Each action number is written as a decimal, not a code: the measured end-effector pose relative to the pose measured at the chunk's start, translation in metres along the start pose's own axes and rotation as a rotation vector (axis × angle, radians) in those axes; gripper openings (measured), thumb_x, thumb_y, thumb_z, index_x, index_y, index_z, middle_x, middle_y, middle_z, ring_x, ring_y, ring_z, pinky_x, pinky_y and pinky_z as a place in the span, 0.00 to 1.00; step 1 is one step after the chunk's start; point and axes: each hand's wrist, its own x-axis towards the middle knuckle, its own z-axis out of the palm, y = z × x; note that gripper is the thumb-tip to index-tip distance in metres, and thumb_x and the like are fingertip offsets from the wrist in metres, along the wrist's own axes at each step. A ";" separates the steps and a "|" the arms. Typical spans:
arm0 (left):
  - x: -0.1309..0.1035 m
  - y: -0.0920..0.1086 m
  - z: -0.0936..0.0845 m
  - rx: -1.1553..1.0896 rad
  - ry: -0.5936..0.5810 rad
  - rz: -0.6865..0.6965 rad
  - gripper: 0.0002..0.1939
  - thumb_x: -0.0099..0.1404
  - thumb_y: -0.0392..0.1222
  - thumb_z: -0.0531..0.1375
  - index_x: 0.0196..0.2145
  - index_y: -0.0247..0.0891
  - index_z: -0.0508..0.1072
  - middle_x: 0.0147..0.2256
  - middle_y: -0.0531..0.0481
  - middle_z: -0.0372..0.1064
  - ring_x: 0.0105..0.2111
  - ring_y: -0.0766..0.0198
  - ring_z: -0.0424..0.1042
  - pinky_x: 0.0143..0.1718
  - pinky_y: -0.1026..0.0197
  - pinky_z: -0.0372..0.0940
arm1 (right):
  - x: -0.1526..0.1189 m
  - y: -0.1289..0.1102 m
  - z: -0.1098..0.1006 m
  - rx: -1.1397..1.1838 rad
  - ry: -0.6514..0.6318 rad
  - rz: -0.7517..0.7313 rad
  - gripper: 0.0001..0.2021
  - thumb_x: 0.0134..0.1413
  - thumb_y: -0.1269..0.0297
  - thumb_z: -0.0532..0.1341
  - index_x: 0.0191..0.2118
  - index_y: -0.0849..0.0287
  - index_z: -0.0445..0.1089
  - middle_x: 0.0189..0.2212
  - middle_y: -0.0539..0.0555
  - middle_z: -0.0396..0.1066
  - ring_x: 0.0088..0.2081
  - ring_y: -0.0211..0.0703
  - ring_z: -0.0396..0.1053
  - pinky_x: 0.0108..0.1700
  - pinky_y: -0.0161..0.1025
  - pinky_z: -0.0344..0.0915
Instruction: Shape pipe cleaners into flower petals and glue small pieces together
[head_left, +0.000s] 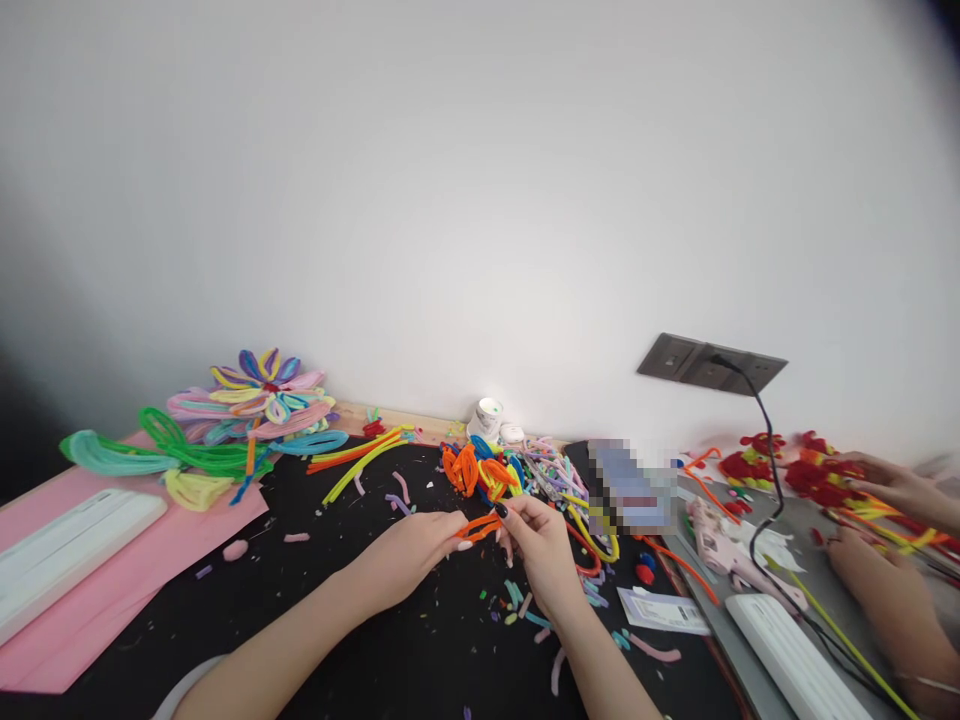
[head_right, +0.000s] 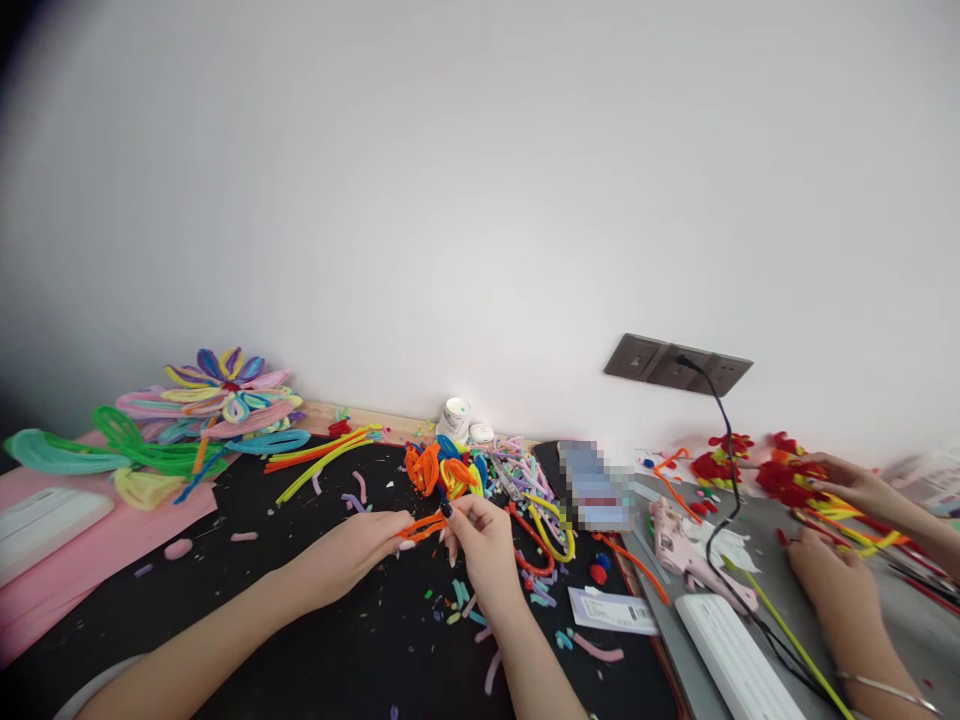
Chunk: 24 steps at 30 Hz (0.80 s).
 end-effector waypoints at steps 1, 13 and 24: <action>0.000 0.000 0.001 0.023 -0.001 0.009 0.15 0.78 0.41 0.44 0.38 0.39 0.68 0.38 0.46 0.74 0.38 0.53 0.75 0.38 0.58 0.62 | 0.000 0.000 0.000 -0.001 0.001 0.005 0.17 0.47 0.50 0.73 0.24 0.58 0.73 0.16 0.48 0.69 0.16 0.35 0.59 0.20 0.33 0.55; 0.002 -0.008 0.005 0.014 0.084 0.022 0.20 0.80 0.44 0.42 0.31 0.41 0.64 0.32 0.50 0.71 0.34 0.57 0.71 0.36 0.60 0.58 | -0.002 -0.004 0.002 0.003 0.058 -0.046 0.15 0.47 0.53 0.73 0.37 0.55 0.73 0.17 0.44 0.68 0.16 0.36 0.58 0.20 0.33 0.54; 0.001 -0.002 -0.002 -0.154 0.057 -0.026 0.18 0.77 0.48 0.43 0.29 0.42 0.57 0.31 0.51 0.65 0.33 0.57 0.66 0.37 0.59 0.55 | -0.003 -0.004 0.002 -0.005 -0.059 0.001 0.09 0.41 0.63 0.75 0.31 0.55 0.79 0.27 0.49 0.76 0.24 0.37 0.65 0.25 0.33 0.62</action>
